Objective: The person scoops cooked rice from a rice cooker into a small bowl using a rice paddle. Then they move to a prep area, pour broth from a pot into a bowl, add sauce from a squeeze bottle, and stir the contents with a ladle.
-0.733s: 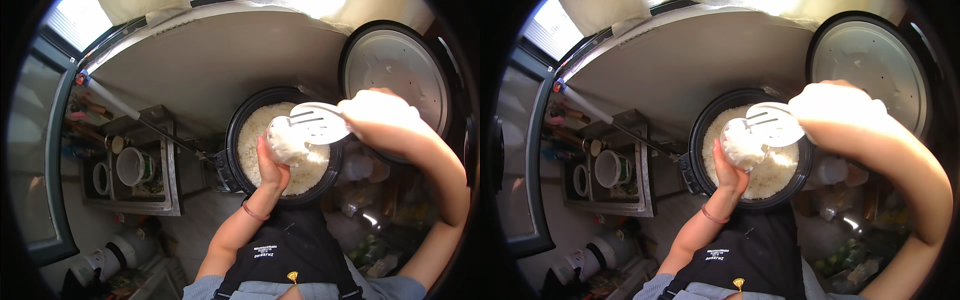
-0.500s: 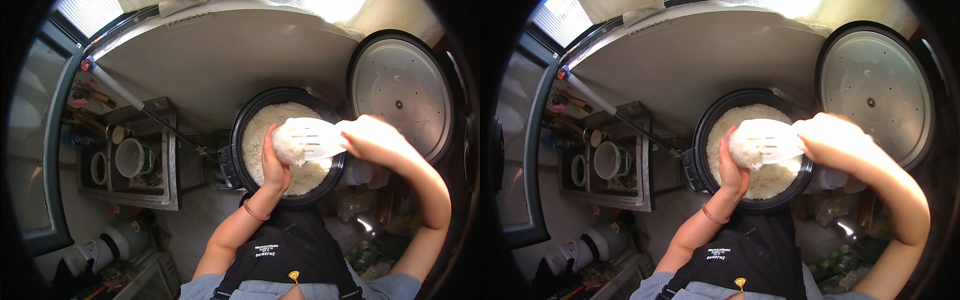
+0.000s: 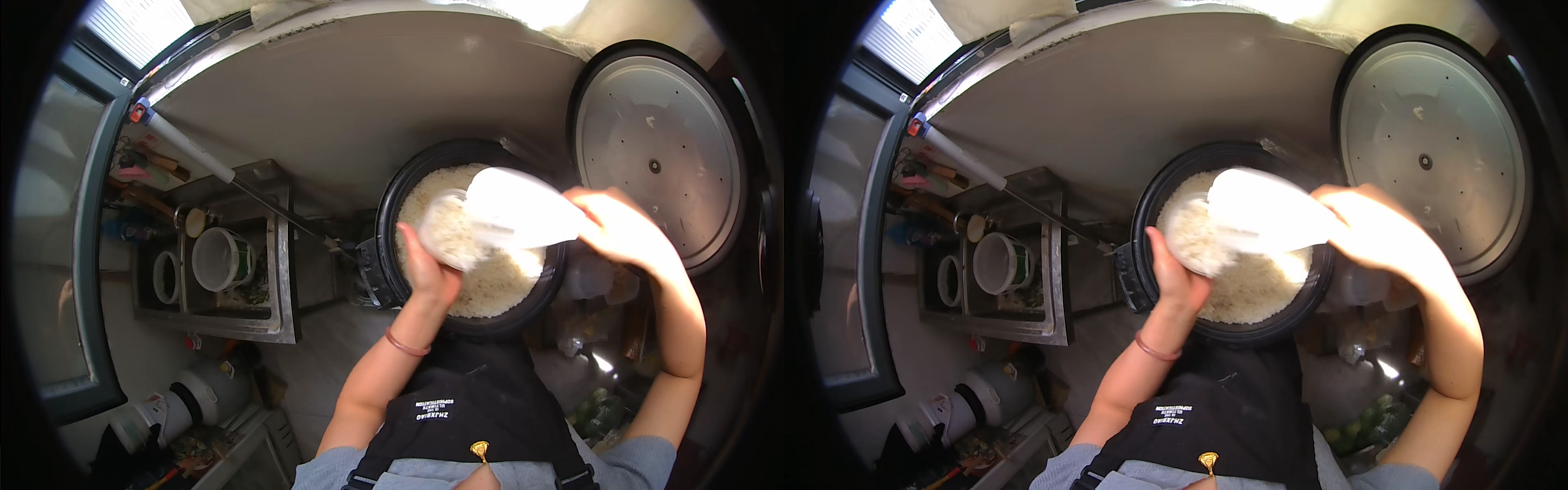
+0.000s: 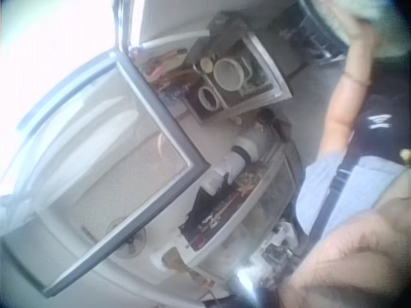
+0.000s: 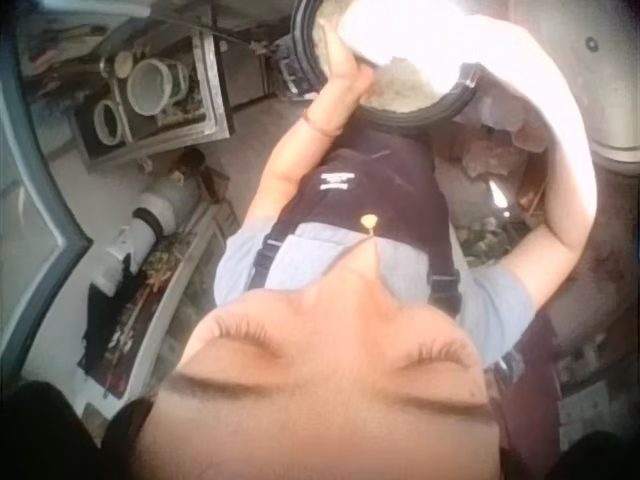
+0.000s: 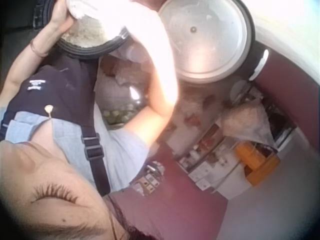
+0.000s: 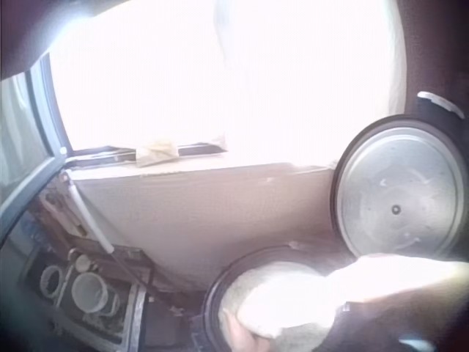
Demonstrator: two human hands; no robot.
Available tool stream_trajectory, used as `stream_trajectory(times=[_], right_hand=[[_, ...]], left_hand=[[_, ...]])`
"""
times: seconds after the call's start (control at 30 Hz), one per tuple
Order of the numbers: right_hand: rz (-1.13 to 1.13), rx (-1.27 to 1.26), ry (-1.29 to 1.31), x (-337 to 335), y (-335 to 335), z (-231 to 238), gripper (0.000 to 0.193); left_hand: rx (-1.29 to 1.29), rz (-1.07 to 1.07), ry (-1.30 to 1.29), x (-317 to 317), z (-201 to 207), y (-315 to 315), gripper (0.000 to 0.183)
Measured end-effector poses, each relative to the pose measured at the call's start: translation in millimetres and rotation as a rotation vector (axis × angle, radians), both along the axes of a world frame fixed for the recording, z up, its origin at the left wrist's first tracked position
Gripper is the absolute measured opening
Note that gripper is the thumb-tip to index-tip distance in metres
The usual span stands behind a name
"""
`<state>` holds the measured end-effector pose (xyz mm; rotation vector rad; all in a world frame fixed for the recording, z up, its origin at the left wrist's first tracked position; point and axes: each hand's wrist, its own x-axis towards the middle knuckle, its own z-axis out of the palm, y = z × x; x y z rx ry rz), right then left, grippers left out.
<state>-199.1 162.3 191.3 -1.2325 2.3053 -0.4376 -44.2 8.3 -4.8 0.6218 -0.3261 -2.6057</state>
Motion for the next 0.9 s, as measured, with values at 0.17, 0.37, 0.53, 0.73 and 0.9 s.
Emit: stream_trajectory(times=[0.17,0.37,0.53,0.73,0.9], right_hand=[[-0.067,0.418,0.616,-32,20,-76,0.023],[-0.042,0.196,0.703,-26,-29,-166,0.042],[0.144,0.075,0.314,28,-48,-176,0.022],[0.336,-0.128,0.154,50,-23,-194,0.022],[0.387,-0.079,-0.009,49,-6,-184,0.021]], left_hand=[[0.053,0.133,-0.001,20,11,-46,0.071],[0.023,0.187,0.114,39,33,-65,0.054],[0.042,0.275,0.15,55,34,-69,0.052],[0.003,0.295,0.131,54,33,-73,0.052],[0.012,0.266,0.136,51,36,-73,0.052]])
